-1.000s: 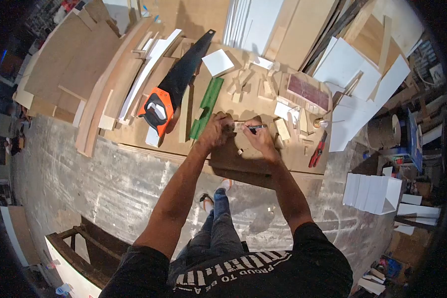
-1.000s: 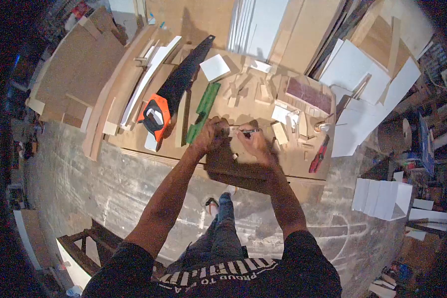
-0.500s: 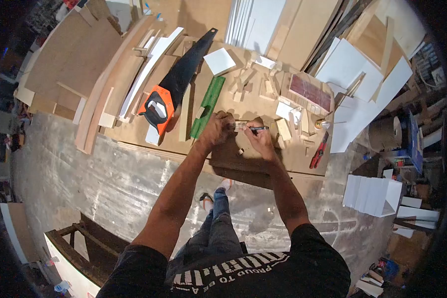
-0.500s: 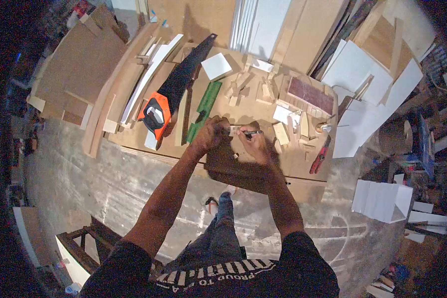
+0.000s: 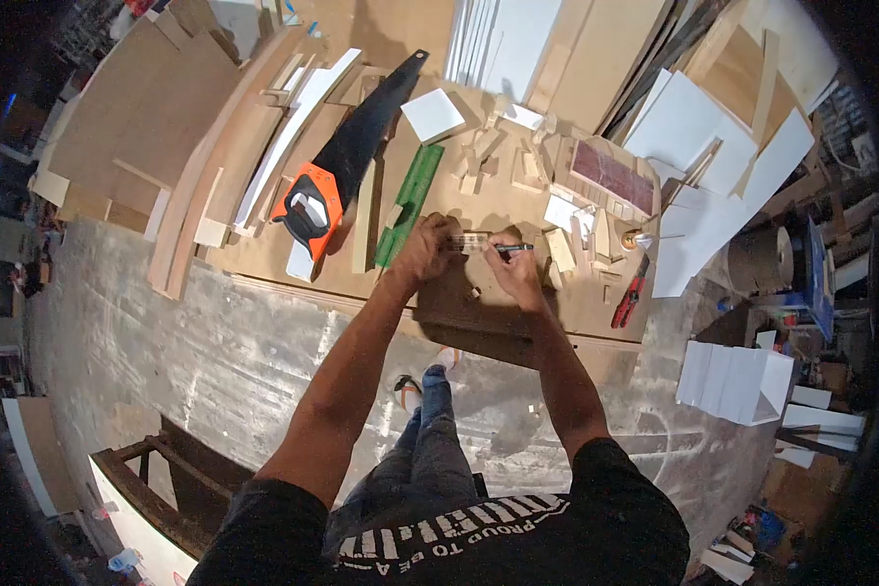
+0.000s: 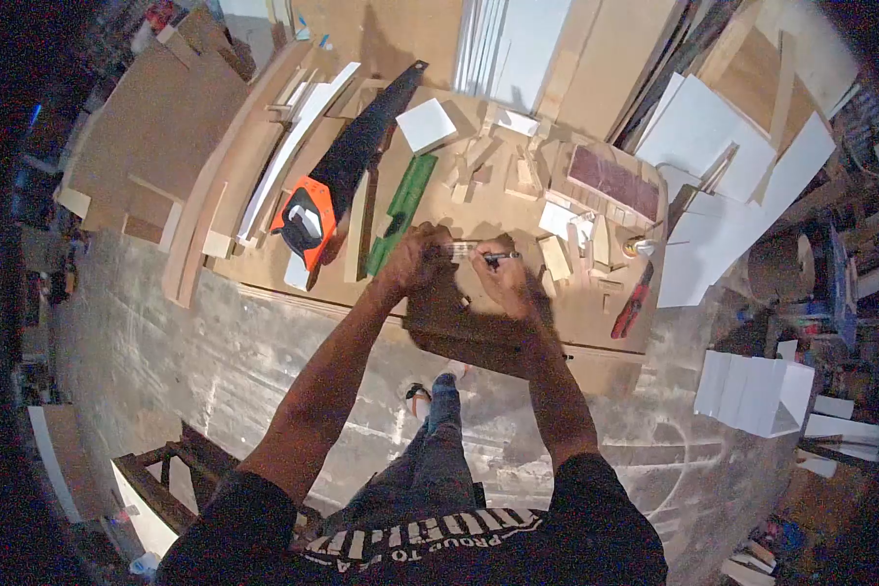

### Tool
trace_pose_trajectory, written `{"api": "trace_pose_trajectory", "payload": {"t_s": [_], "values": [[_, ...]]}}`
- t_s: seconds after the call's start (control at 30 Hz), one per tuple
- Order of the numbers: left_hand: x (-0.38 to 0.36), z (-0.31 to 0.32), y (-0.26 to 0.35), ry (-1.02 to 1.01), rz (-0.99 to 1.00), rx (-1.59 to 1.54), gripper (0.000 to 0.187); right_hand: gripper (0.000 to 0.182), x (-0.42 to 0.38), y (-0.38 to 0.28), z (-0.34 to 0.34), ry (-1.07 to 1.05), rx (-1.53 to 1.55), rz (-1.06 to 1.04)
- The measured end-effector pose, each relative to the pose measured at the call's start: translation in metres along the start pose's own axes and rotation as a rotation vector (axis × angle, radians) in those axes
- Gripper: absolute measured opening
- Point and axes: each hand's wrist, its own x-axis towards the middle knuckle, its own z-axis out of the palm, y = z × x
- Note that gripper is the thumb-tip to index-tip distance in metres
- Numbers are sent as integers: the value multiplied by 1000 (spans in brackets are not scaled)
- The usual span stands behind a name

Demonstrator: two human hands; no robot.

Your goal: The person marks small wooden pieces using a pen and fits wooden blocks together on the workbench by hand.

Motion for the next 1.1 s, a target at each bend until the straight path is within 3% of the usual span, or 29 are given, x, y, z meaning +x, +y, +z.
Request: {"api": "trace_pose_trajectory", "payload": {"t_s": [0.1, 0.2, 0.33, 0.43, 0.53, 0.87, 0.97, 1.1], "values": [[-2, -1, -4, -97, 10, 59, 41, 15, 5, 6, 2, -35, -17, 53], [-2, 0, -1, -133, -119, 27, 41, 14, 1, 5, -1, -38, -37, 5], [-2, -3, 4, -39, -41, 7, 28, 12, 7, 17, 5, 10, -24, -78], [1, -2, 2, -52, -7, 9, 29, 10, 1, -2, -6, 188, 169, 31], [-4, 0, -1, -15, -6, 12, 28, 9, -1, 6, -5, 168, 167, -57], [-4, 5, -9, -36, 3, 42, 28, 19, 1, 25, -6, 28, 46, 69], [-1, -4, 5, -36, -52, 30, 29, 19, 3, 10, -7, 91, -124, -101], [-2, -5, 4, -60, -105, -16, 30, 17, 3, 18, -6, 77, -30, -3]]}}
